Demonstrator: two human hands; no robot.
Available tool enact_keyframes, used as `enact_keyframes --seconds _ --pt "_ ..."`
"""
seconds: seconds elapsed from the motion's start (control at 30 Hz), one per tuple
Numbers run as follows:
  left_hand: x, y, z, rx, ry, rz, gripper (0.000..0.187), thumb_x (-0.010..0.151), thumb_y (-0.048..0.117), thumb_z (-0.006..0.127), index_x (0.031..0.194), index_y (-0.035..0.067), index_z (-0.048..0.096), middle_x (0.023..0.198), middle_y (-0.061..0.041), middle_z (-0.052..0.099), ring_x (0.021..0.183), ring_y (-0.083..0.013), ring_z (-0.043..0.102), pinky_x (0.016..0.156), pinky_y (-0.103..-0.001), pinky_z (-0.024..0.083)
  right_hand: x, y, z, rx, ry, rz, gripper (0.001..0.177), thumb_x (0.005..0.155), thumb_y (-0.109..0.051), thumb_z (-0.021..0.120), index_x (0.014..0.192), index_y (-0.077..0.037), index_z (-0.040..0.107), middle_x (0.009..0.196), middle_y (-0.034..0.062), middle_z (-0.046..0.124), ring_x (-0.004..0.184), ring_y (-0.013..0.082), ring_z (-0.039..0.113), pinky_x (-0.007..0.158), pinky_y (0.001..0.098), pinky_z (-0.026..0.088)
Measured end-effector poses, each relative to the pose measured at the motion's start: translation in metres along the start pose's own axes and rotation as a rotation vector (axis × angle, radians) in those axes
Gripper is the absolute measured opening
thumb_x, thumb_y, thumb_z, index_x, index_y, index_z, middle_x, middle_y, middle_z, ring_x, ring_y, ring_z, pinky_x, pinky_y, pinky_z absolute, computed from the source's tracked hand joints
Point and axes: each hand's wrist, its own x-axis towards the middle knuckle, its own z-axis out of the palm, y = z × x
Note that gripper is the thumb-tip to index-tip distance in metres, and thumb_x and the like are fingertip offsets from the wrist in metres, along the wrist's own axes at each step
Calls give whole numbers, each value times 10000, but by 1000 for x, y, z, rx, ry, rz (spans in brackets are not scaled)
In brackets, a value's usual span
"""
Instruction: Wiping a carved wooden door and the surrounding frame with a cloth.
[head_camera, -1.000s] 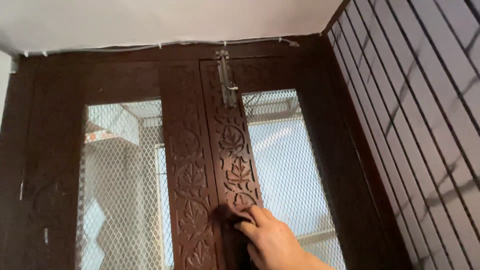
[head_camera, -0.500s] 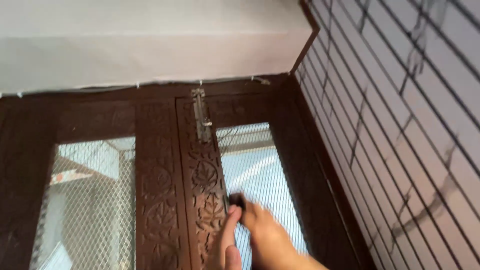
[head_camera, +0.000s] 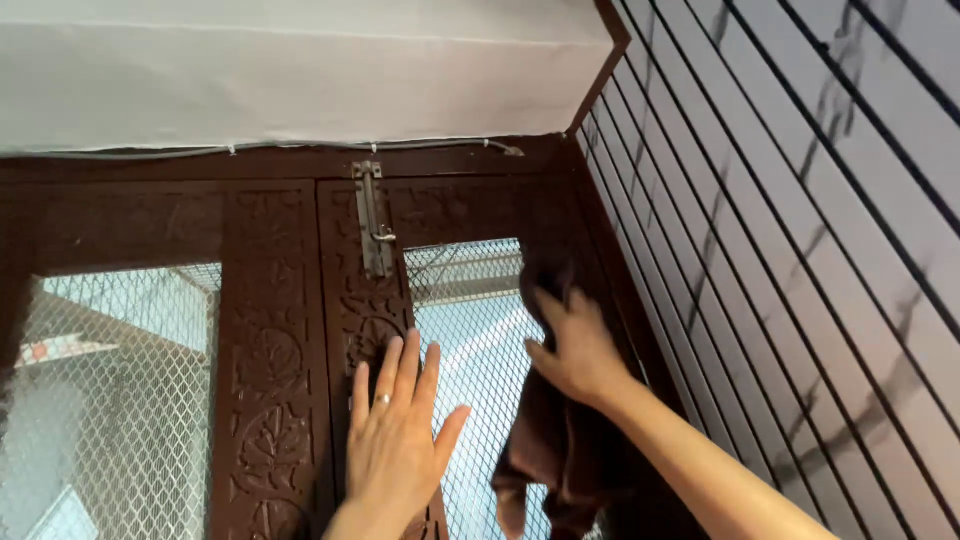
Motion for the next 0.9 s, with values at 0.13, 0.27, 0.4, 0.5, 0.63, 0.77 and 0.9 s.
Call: enact_keyframes --seconds 0.13,0.27,0.4,0.5,0.63,0.77,0.9 --pt "28 -24 23 145 98 -32 782 964 615 379 1536 89 290 1629 -119 230 1503 -276 161 1200 -521 60 -14 -4 13 29 -143 -31 712 679 -116 795 1357 -56 586 1370 334 484 1209 500 496 994 491 455" --pt "39 -40 29 167 246 14 847 888 658 379 1505 84 298 1595 -128 237 1496 -264 141 1181 -581 45 22 13 4 266 -208 -267 482 738 -77 713 1218 -110 739 1257 194 708 1182 362 667 1052 421 532" --pt "47 -18 -9 300 -224 -167 900 878 629 444 1601 136 232 1695 -95 137 1560 -271 45 1212 -601 3 110 -15 -6 199 170 -409 526 731 -42 733 1252 -43 660 1360 257 607 1205 442 593 1009 466 509" --pt "44 -21 -10 252 -85 -125 905 830 542 545 1584 102 304 1690 -129 194 1557 -285 95 1183 -580 36 171 -39 14 72 248 -403 624 763 -27 704 1377 -32 588 1350 276 552 1205 496 550 995 506 491" --pt "47 -25 -9 174 -159 -106 943 792 507 617 1562 68 295 1690 -188 179 1568 -328 55 1178 -637 -5 239 -56 71 12 156 -449 608 790 -21 656 1392 -69 598 1390 247 551 1251 467 545 1045 498 467" --pt "55 -13 -42 162 -573 -214 826 964 555 527 1572 63 261 1639 -184 174 1583 -331 -60 1234 -595 -71 253 -77 102 6 -70 -370 582 785 -52 630 1364 -115 644 1394 259 523 1257 449 517 1061 473 447" --pt "43 -31 -6 159 -230 -103 948 823 551 564 1575 40 294 1637 -212 201 1538 -370 21 1193 -650 -42 235 -90 78 -101 -294 -402 489 804 -114 633 1288 -130 700 1290 243 610 1257 424 535 1064 448 469"
